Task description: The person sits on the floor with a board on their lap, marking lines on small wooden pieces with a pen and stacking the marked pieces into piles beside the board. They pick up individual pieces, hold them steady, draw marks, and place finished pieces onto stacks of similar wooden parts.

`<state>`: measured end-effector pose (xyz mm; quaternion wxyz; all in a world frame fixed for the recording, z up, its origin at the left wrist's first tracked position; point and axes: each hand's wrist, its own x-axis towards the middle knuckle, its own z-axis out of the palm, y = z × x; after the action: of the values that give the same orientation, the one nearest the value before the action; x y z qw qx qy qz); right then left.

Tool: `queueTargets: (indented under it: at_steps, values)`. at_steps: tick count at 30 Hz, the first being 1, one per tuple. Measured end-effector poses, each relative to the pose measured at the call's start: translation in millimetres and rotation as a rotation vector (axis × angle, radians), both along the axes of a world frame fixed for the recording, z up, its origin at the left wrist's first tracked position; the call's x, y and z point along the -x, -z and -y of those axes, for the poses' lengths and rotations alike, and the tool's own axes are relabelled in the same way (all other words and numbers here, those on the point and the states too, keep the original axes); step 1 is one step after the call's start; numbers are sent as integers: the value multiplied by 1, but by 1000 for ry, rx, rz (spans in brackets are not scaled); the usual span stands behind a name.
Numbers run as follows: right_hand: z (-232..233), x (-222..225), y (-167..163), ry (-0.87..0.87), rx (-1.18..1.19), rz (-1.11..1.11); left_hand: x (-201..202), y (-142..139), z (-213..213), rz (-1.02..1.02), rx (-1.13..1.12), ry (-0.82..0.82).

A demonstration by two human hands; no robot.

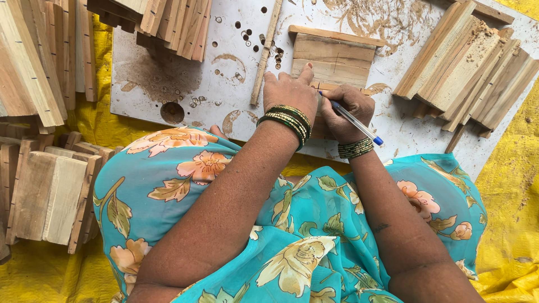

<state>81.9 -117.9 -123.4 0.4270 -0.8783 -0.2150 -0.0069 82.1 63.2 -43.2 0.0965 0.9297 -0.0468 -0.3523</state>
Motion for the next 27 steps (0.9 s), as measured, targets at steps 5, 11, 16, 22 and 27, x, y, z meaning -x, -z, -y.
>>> queueTargets:
  at_steps: [5, 11, 16, 22, 27]
  values:
    - [-2, -1, -2, -12, 3, 0, 0, -1, 0, 8, -8, 1]
    - [-2, -1, -3, -1, 8, 1, -1, -5, -1, -15, -11, 15]
    - [0, 0, 1, 3, 3, 21, -1, -2, 0, -20, -6, 5]
    - [4, -1, 1, 43, -105, -44, -1, 3, -4, 51, 46, -19]
    - [-4, 4, -9, 17, -143, -5, -1, 7, -23, 123, 65, -119]
